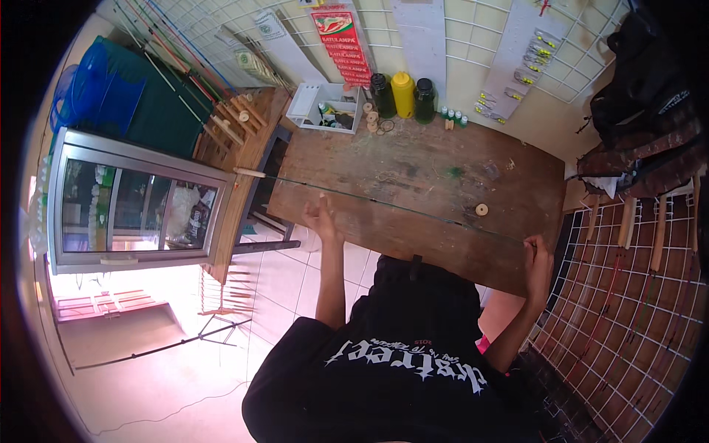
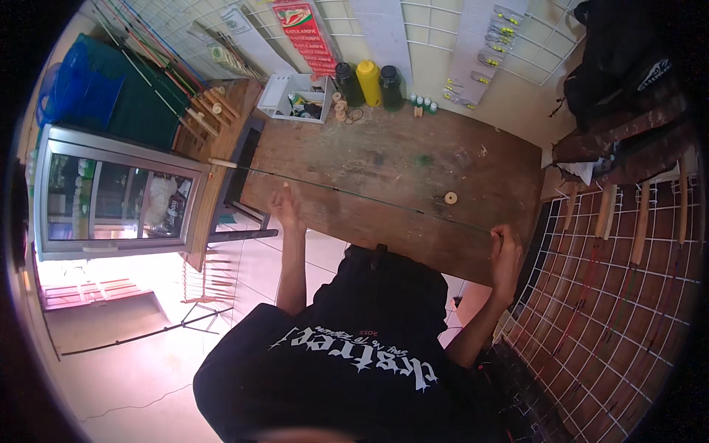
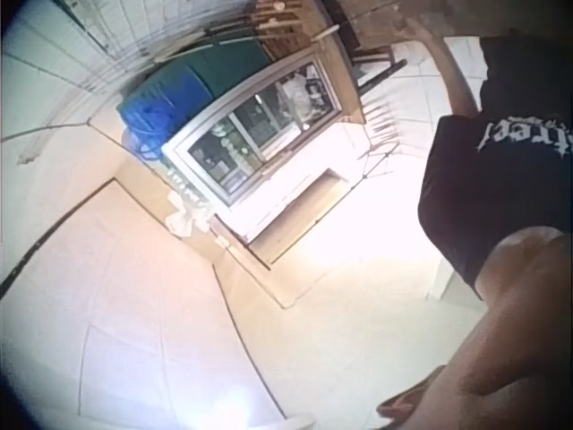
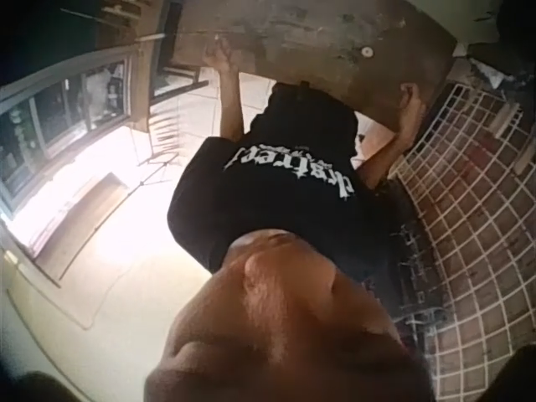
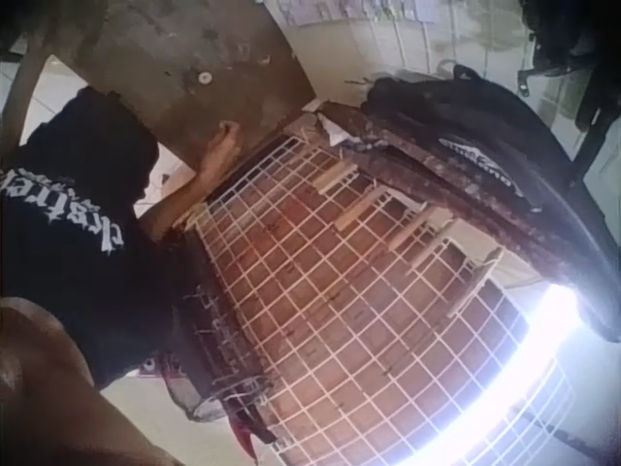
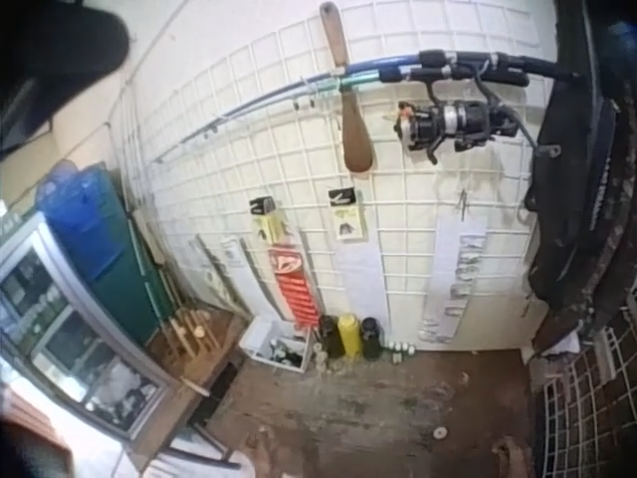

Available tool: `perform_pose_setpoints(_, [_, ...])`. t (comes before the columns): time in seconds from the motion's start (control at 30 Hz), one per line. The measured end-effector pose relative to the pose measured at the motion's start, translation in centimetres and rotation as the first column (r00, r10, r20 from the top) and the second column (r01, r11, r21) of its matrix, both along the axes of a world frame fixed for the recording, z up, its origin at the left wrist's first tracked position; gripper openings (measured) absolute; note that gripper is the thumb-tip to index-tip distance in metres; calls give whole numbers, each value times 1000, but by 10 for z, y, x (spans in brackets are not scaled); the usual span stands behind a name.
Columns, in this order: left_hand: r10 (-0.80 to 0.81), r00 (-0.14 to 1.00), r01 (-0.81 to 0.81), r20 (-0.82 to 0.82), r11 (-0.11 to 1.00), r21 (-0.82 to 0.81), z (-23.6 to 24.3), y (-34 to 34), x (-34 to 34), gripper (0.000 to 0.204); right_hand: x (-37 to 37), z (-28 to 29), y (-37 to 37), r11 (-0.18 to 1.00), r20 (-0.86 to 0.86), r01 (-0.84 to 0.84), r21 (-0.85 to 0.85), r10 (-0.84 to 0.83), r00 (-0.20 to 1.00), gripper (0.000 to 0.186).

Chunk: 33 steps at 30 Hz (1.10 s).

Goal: Replacing or repairing a cork handle and line guides on a fishing rod.

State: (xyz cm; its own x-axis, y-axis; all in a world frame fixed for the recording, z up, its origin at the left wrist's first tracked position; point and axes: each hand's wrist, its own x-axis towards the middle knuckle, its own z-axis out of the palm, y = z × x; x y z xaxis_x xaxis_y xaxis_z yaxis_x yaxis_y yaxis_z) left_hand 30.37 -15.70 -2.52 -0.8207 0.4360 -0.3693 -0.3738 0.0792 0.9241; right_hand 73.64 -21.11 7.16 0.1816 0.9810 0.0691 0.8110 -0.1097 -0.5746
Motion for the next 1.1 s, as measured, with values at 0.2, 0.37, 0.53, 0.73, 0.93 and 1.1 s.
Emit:
perform_pose_setpoints(0.2, [-375,864,262,335,904,337,-45,8,-37,59,0,1,-1,998,-81,14,-59,-18,997,6])
perform_pose_setpoints(0.37, [-233,844,60,484,936,346,-61,26,-79,62,1,6,-1,997,-97,19,-81,-27,995,6])
perform_pose_setpoints(0.53, [-450,781,211,433,842,496,-23,25,-63,64,6,4,0,998,-37,7,-67,-10,999,6])
perform_pose_setpoints(0.73, [-509,824,437,250,850,293,-64,-7,-70,53,4,7,14,993,22,-113,-31,114,993,6])
perform_pose_setpoints(0.93, [-297,904,245,309,949,196,-77,-28,-58,36,7,12,26,996,4,-87,-1,87,996,5])
perform_pose_setpoints(1.1, [-336,931,351,142,930,-106,-114,-42,-23,28,11,8,37,994,60,-108,-17,109,992,5])
